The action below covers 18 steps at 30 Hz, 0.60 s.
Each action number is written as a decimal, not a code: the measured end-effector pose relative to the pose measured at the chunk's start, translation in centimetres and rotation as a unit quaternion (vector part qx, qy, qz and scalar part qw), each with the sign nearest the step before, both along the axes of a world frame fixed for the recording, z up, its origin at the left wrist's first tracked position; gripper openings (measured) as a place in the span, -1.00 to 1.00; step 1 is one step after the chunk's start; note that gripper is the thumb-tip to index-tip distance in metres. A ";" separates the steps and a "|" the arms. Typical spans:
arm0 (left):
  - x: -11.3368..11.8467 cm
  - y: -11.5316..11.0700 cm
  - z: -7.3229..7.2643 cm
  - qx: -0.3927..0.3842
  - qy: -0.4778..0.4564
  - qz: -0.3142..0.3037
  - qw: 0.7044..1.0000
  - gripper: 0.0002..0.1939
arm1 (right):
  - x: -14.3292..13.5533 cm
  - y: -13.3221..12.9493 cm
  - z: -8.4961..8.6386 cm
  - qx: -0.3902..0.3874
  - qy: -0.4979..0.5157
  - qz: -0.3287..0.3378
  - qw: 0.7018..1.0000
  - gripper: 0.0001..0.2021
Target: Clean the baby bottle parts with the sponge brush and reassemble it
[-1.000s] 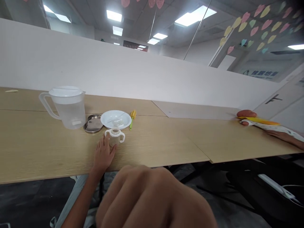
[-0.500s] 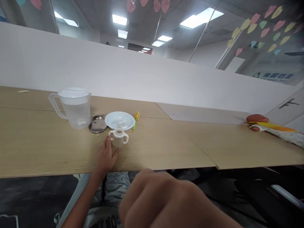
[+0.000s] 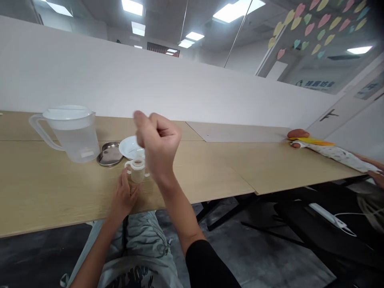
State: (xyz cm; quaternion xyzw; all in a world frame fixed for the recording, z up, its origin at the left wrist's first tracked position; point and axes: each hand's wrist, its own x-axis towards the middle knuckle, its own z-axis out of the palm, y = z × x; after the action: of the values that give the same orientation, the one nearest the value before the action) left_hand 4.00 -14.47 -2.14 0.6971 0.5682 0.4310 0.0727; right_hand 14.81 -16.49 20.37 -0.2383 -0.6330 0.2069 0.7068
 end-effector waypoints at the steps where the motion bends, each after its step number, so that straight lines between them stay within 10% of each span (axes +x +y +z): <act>1: 0.0 -0.1 0.2 -0.003 0.001 -0.005 1.000 -0.28 | 0.2 2.4 -0.8 -0.005 0.052 -0.019 0.998 -0.49; 8: 0.2 -0.3 0.6 -0.042 -0.015 -0.001 0.999 -0.30 | 5.1 17.3 -10.4 -0.103 -0.015 -0.129 0.986 -0.51; 14: 0.1 -0.4 0.5 -0.042 -0.015 -0.001 0.999 -0.32 | 8.0 20.2 -16.2 -0.145 -0.089 -0.173 0.970 -0.51; 18: 0.1 -0.4 0.4 -0.041 -0.015 -0.004 0.999 -0.33 | 8.2 21.0 -16.8 -0.157 -0.109 -0.189 0.963 -0.53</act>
State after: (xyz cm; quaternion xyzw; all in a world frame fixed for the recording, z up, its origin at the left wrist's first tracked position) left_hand 4.09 -14.82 -1.74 0.6890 0.5815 0.4180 0.1111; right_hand 23.00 4.48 3.54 -0.4832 -0.6091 0.1391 0.6133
